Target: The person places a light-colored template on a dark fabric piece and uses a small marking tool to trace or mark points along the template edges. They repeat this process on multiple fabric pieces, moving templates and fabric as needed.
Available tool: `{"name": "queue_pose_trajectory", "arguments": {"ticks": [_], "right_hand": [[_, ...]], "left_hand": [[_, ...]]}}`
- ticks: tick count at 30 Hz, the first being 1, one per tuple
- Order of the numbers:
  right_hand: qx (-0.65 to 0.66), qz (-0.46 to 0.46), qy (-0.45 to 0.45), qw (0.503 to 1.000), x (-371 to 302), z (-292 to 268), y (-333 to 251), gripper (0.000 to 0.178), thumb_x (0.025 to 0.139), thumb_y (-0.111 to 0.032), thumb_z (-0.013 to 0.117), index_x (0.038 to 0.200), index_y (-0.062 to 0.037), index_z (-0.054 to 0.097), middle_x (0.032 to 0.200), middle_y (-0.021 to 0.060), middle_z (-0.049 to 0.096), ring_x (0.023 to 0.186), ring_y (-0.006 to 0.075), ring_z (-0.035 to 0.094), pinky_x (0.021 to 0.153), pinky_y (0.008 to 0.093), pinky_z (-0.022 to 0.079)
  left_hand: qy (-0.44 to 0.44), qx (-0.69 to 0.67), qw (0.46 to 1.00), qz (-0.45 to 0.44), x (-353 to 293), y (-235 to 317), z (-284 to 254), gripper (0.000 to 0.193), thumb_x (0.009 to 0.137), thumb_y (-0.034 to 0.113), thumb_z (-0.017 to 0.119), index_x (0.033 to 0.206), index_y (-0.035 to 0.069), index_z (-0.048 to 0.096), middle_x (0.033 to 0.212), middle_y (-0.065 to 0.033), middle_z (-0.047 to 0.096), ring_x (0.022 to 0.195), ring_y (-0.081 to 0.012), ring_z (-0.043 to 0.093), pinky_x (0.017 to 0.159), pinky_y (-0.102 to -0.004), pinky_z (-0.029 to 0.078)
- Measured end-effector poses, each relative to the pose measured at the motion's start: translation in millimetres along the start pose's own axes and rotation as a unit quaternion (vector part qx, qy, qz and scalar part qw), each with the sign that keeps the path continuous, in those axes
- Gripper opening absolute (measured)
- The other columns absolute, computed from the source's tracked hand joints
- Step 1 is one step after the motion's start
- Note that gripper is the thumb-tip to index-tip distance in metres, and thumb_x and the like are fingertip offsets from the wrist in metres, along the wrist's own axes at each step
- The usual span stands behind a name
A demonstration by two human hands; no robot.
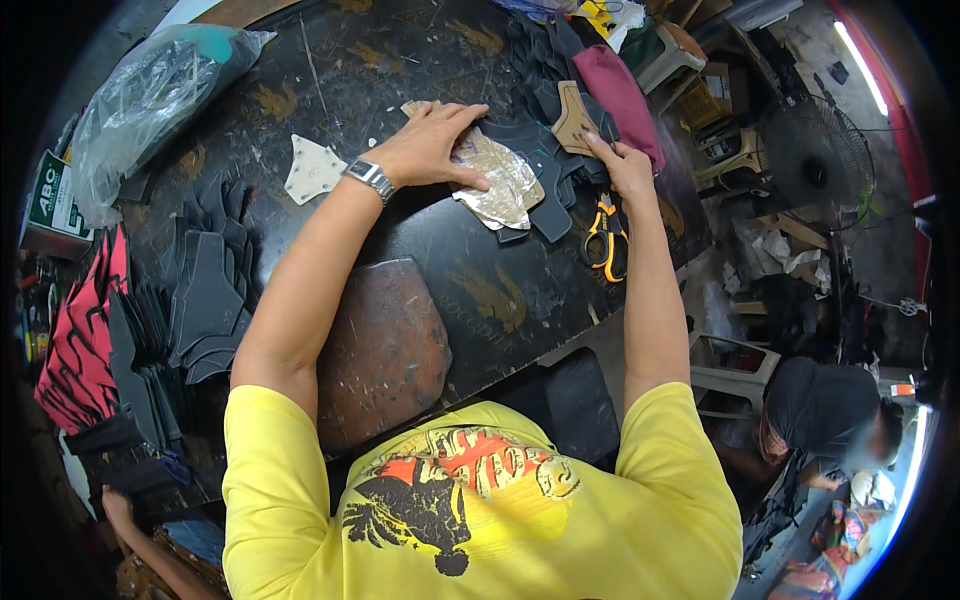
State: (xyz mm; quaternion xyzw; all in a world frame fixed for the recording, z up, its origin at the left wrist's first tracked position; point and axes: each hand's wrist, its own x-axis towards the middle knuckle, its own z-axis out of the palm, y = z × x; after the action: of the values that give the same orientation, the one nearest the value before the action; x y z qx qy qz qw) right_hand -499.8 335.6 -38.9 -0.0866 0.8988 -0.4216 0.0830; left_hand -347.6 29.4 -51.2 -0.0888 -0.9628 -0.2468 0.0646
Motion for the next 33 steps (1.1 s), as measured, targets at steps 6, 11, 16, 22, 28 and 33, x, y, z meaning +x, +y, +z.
{"name": "queue_pose_trajectory", "arguments": {"ticks": [6,11,16,22,28,33], "right_hand": [[0.065,0.035,-0.018,0.997,-0.8,0.6,-4.6,0.067,0.079,-0.053,0.088,0.101,0.0090,0.078,0.089,0.0108,0.076,0.076,0.0160,0.068,0.071,0.0321,0.052],[0.076,0.043,-0.019,0.996,2.6,1.9,-1.1,0.073,0.079,-0.051,0.088,0.111,0.0127,0.075,0.098,0.0144,0.076,0.083,0.0174,0.070,0.073,0.0317,0.053],[0.069,0.030,-0.025,0.997,5.9,2.2,5.5,0.077,0.080,-0.052,0.088,0.116,0.0148,0.072,0.103,0.0175,0.076,0.087,0.0191,0.071,0.077,0.0323,0.054],[0.067,0.026,0.031,0.997,1.0,7.3,5.9,0.075,0.081,-0.052,0.087,0.116,0.0124,0.073,0.105,0.0183,0.076,0.091,0.0208,0.072,0.083,0.0322,0.054],[-0.002,-0.086,0.161,0.983,-37.1,-1.6,-0.7,0.050,0.089,-0.043,0.082,0.106,0.0030,0.076,0.085,0.0099,0.074,0.078,0.0154,0.067,0.075,0.0309,0.052],[0.008,-0.118,0.069,0.991,-80.0,0.5,-11.2,0.039,0.092,-0.036,0.080,0.094,0.0023,0.077,0.071,0.0059,0.070,0.066,0.0122,0.062,0.064,0.0315,0.048]], "left_hand": [[-0.063,-0.021,0.998,0.010,-8.2,-17.7,-21.4,0.113,0.064,0.060,0.093,0.156,0.011,0.049,0.152,-0.0174,0.052,0.144,-0.0372,0.044,0.123,-0.0480,0.035],[-0.068,-0.075,0.995,-0.016,-16.9,-23.6,-28.7,0.084,0.075,0.061,0.088,0.139,0.011,0.066,0.140,-0.0139,0.056,0.136,-0.0328,0.052,0.115,-0.0438,0.044],[-0.056,-0.104,0.992,-0.047,-21.2,-23.4,-31.1,0.066,0.083,0.059,0.082,0.129,0.012,0.073,0.134,-0.0121,0.058,0.130,-0.0308,0.057,0.111,-0.0413,0.047],[-0.011,0.029,0.999,-0.039,-11.7,-6.5,-23.4,0.069,0.086,0.062,0.077,0.129,0.008,0.073,0.136,-0.0161,0.062,0.133,-0.0329,0.056,0.118,-0.0507,0.039],[0.021,0.037,0.998,-0.055,2.6,16.3,-1.7,0.106,0.075,0.068,0.083,0.152,0.003,0.052,0.150,-0.0235,0.056,0.143,-0.0374,0.051,0.125,-0.0594,0.026],[0.024,-0.023,0.998,-0.048,15.2,23.9,5.3,0.113,0.070,0.053,0.092,0.158,0.004,0.042,0.152,-0.0256,0.054,0.144,-0.0377,0.049,0.121,-0.0483,0.037]]}}
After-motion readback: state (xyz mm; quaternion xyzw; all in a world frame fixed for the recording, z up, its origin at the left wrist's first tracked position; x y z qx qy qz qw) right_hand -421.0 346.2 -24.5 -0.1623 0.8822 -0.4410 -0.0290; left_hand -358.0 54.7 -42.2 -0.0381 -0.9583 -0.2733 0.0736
